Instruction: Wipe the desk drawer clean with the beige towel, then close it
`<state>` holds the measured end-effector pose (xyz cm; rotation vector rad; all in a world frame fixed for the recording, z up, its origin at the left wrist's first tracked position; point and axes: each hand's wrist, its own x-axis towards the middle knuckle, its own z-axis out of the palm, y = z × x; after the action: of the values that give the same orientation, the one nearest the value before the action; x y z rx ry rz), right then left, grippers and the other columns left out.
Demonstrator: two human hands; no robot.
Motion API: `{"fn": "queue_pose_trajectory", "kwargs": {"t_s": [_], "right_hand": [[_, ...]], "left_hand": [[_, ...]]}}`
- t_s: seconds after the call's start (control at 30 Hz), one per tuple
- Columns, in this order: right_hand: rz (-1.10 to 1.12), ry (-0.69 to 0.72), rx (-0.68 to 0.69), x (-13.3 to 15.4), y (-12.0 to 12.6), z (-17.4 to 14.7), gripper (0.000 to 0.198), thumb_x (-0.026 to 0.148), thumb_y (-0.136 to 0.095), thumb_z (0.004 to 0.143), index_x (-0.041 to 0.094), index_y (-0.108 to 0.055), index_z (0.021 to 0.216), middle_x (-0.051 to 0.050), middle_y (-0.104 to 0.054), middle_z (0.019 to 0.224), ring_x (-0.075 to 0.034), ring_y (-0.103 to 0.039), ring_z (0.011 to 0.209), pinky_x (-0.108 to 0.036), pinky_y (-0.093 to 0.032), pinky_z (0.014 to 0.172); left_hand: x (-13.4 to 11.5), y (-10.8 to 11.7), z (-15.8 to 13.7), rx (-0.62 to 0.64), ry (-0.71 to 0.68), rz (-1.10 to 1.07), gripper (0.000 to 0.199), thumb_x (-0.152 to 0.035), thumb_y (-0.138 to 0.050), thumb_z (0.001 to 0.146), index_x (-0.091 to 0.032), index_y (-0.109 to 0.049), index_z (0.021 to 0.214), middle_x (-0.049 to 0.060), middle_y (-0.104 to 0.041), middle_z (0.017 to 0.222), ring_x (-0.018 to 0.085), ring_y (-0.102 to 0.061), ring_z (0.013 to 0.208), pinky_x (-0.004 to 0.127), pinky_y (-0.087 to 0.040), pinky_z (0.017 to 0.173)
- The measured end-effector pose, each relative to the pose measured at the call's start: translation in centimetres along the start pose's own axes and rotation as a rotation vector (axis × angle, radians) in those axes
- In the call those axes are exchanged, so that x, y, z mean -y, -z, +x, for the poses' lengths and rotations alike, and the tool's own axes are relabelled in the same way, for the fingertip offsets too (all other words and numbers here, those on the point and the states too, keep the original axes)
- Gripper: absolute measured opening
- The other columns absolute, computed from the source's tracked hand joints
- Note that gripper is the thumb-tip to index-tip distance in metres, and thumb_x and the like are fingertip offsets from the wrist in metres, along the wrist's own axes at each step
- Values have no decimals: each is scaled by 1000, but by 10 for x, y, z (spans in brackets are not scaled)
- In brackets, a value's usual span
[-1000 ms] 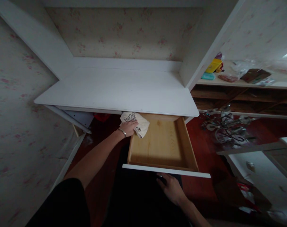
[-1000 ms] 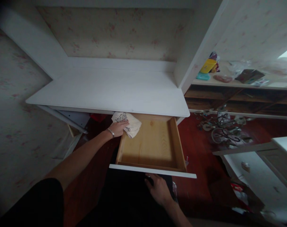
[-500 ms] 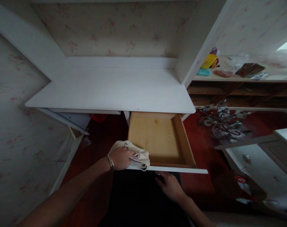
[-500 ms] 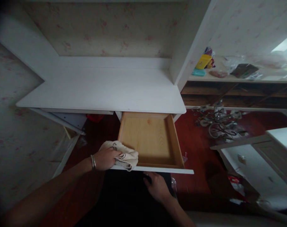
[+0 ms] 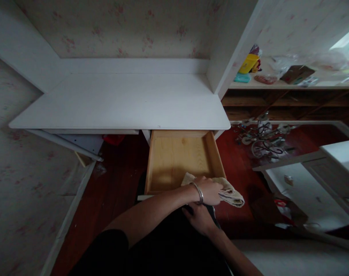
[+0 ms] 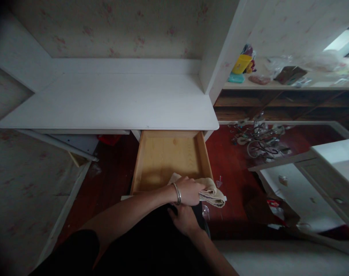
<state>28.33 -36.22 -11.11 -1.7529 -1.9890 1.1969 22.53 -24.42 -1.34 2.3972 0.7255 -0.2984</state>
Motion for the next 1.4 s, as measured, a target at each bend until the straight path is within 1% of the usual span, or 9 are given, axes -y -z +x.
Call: {"fn": "queue_pose_trajectory", "kwargs": {"t_s": [0.2, 0.33, 0.47, 0.53, 0.67, 0.8, 1.1, 1.23, 1.4], "right_hand": [[10, 47, -14, 1, 6, 1, 32, 27, -49, 85, 20, -64, 112, -5, -65, 116, -21, -58, 109, -33, -39, 99], [-7, 38, -12, -1, 6, 2, 31, 27, -49, 85, 20, -65, 110, -6, -66, 114, -21, -58, 108, -33, -40, 98], [-24, 35, -2, -1, 7, 1, 34, 28, -48, 86, 24, -62, 116, -5, -64, 116, -21, -58, 109, -33, -39, 99], [-26, 24, 5, -1, 7, 0, 34, 28, -48, 87, 25, -62, 118, -4, -64, 117, -20, -58, 108, -32, -40, 98], [-19, -1, 9, -2, 8, -1, 34, 29, -48, 86, 26, -62, 117, -4, -65, 115, -20, -60, 105, -31, -42, 96], [-8, -1, 15, -3, 8, -1, 33, 29, -47, 87, 26, -62, 117, -3, -65, 114, -19, -61, 104, -29, -42, 94], [-4, 2, 53, -7, 11, 2, 34, 29, -46, 88, 31, -60, 119, -1, -65, 115, -19, -60, 105, -29, -43, 93], [-10, -14, 52, -10, 8, 4, 33, 27, -47, 87, 31, -62, 116, -1, -66, 113, -19, -60, 105, -29, -42, 94], [41, 10, 42, -10, 9, 9, 32, 22, -45, 87, 31, -64, 112, 1, -68, 110, -17, -60, 105, -26, -41, 93]], "left_hand": [[-18, 26, 3, -16, -97, 64, 20, -30, -48, 74, -25, -61, 90, 3, -69, 90, 20, -66, 82, 29, -49, 62], [-21, 42, -6, -190, -309, 151, 26, -25, -46, 80, -27, -59, 102, 1, -67, 106, 19, -63, 91, 31, -50, 68], [-3, 24, 10, -333, -636, 399, 33, -18, -41, 88, -31, -58, 113, -3, -58, 125, 17, -49, 118, 34, -41, 94], [16, 9, 28, -306, -657, 488, 33, -21, -40, 91, -36, -59, 113, -6, -55, 129, 16, -48, 120, 34, -39, 97], [52, -11, 67, -327, -554, 577, 39, -24, -33, 94, -43, -52, 122, -8, -47, 138, 15, -47, 122, 32, -41, 93], [72, -12, 93, -387, -535, 632, 43, -22, -26, 95, -41, -49, 125, -6, -42, 142, 18, -42, 126, 35, -39, 94], [119, 52, 143, -326, -156, 528, 46, -17, -30, 92, -37, -46, 131, -5, -39, 145, 24, -35, 130, 44, -32, 102], [110, 71, 150, -278, -127, 469, 45, -15, -37, 88, -31, -49, 128, -1, -44, 141, 25, -42, 124, 42, -36, 99], [61, 49, 126, -239, -179, 287, 59, -16, -47, 80, -37, -39, 135, 5, -53, 131, 24, -58, 103, 37, -45, 80]]}}
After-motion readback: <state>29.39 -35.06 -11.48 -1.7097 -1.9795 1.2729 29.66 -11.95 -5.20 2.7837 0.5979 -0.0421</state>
